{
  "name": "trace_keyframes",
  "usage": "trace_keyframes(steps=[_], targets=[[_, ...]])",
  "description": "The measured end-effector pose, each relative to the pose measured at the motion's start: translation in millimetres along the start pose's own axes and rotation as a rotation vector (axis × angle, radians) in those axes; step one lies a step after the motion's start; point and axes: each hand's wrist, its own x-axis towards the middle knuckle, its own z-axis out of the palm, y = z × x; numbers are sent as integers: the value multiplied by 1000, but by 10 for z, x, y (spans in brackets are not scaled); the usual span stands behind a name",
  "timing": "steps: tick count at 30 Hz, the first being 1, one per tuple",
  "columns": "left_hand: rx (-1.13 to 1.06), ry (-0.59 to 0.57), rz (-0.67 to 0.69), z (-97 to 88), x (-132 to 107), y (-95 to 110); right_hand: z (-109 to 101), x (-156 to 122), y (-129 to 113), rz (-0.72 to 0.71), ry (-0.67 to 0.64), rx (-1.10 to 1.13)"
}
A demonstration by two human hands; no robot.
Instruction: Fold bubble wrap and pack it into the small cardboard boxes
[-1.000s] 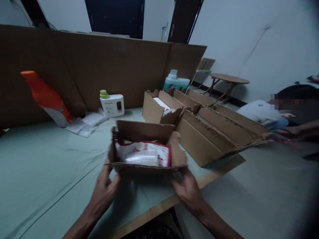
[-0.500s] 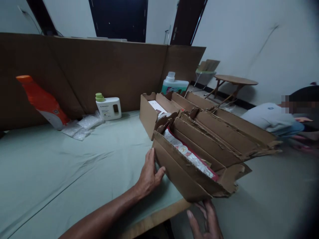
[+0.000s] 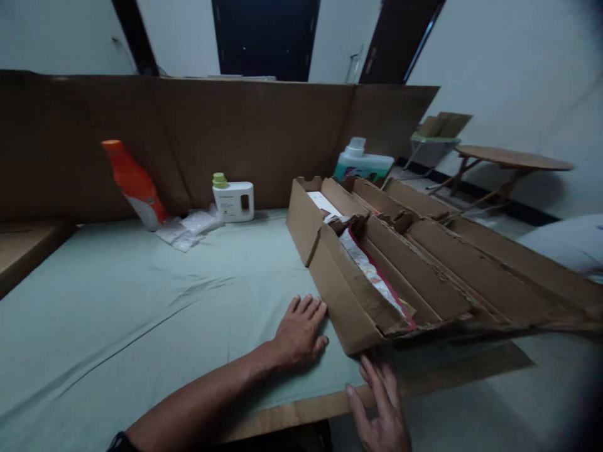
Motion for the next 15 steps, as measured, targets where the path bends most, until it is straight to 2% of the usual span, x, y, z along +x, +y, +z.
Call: trace_keyframes(steps=[4, 7, 12, 15], targets=[[219, -23, 48, -39, -304, 164, 43, 29, 52, -60, 36, 4], [281, -11, 55, -48, -533, 267, 72, 68, 24, -83, 55, 32], [255, -14, 28, -123, -986, 435, 113, 104, 0, -157, 68, 51], [190, -50, 41, -178, -1319, 455, 159, 117, 12, -198, 79, 19]])
